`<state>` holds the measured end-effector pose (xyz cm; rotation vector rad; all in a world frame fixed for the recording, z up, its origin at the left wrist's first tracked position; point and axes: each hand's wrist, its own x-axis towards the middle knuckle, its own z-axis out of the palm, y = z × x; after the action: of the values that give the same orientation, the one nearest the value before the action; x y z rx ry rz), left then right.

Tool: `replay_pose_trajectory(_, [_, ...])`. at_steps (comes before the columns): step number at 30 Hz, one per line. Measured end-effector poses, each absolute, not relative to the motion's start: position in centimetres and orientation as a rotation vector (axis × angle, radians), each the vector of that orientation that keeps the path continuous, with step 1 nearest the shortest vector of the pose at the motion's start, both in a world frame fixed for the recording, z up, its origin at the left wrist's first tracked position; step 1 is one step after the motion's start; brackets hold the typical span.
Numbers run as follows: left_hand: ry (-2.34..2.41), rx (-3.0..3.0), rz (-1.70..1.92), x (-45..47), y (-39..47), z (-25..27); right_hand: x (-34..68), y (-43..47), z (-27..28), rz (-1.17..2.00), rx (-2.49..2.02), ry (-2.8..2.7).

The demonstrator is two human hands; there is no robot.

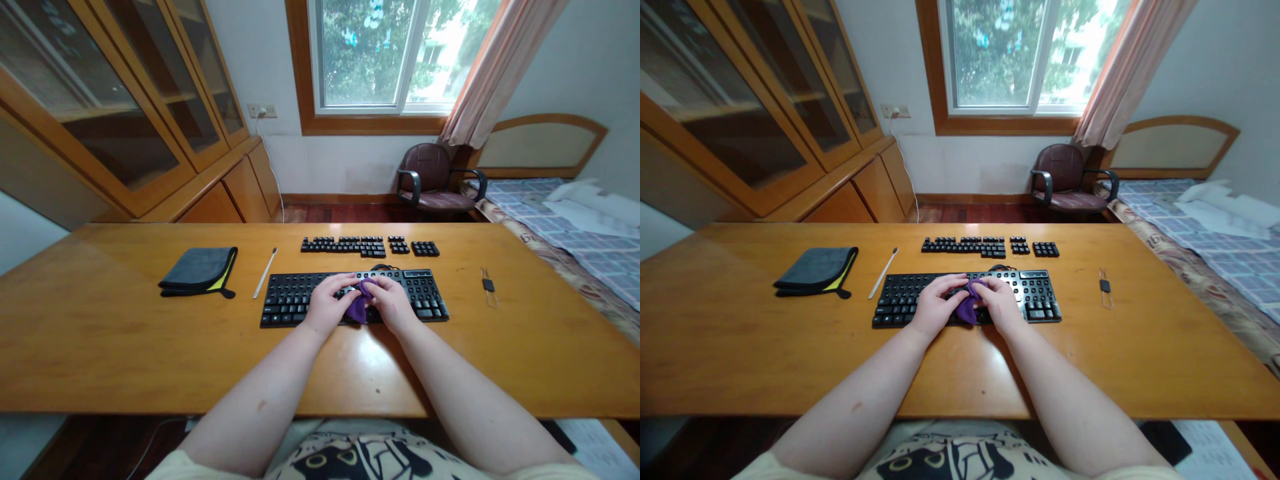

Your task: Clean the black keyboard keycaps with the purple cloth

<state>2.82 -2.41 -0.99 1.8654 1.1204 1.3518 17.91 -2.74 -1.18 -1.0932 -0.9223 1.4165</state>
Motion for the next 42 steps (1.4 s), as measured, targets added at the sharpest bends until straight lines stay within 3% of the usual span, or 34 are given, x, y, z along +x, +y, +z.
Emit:
replay_pose_trajectory(25, [1.177,1.884,1.300,1.8,-1.8,-0.7,18.8,-2.0,-1.2,1.223,-1.094,-0.906])
replay_pose_trajectory(42, [1.352,2.362,0.620,0.1,-1.7,0.4,19.8,-1.2,-1.4,1.142,-1.081,-0.663])
